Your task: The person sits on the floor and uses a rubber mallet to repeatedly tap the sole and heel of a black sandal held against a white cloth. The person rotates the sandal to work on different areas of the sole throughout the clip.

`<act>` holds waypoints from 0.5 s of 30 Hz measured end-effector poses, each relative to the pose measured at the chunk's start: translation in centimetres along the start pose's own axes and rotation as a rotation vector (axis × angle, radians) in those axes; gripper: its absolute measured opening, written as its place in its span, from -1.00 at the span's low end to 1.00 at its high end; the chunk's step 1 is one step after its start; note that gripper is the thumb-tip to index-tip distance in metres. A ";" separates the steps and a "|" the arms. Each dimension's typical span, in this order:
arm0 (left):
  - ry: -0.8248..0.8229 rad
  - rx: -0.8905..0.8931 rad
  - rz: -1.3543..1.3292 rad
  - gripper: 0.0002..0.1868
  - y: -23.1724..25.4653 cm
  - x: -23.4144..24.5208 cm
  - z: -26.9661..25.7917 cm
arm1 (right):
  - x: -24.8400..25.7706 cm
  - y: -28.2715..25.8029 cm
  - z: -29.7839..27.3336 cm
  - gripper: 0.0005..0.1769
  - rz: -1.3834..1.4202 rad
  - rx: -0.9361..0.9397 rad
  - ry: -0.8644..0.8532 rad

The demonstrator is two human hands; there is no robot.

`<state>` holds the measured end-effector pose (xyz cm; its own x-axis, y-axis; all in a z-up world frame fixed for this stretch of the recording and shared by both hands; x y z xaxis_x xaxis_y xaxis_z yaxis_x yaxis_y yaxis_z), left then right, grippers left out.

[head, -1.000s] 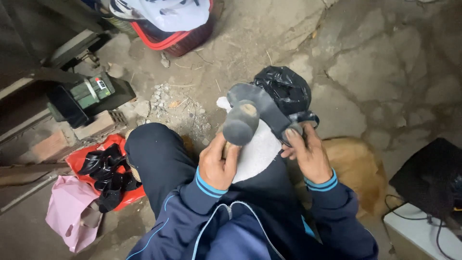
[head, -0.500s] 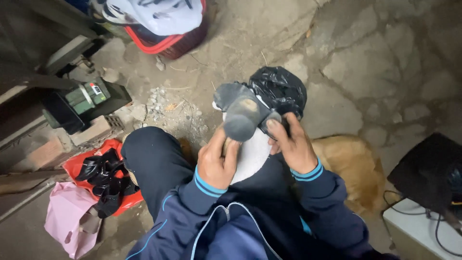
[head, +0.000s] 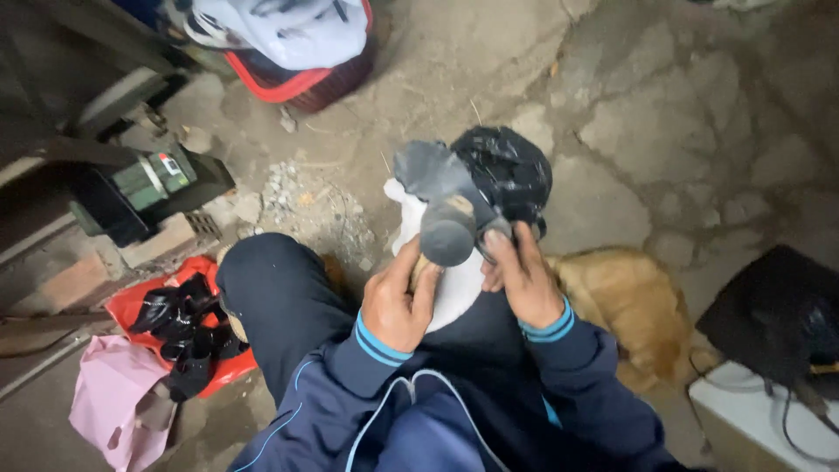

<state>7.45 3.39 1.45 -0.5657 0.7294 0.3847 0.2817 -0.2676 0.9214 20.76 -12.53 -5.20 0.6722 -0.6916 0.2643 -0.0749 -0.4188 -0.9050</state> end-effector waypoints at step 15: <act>-0.034 0.003 -0.045 -0.62 1.4 0.4 -0.7 | 0.3 -2.6 -0.1 -0.31 0.057 -0.001 0.012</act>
<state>7.08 2.86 2.95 -0.5513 0.7617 0.3405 0.2585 -0.2321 0.9377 21.10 -11.69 -2.76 0.6583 -0.7210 0.2163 -0.1137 -0.3793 -0.9183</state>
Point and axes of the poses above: each hand's wrist, its own z-axis towards the middle knuckle, its own x-axis out of the back of the hand, y = z × x, the point moved 9 cm from there along z, towards the middle knuckle, and after that the axes turned 9 degrees about x, right-handed, at the moved point
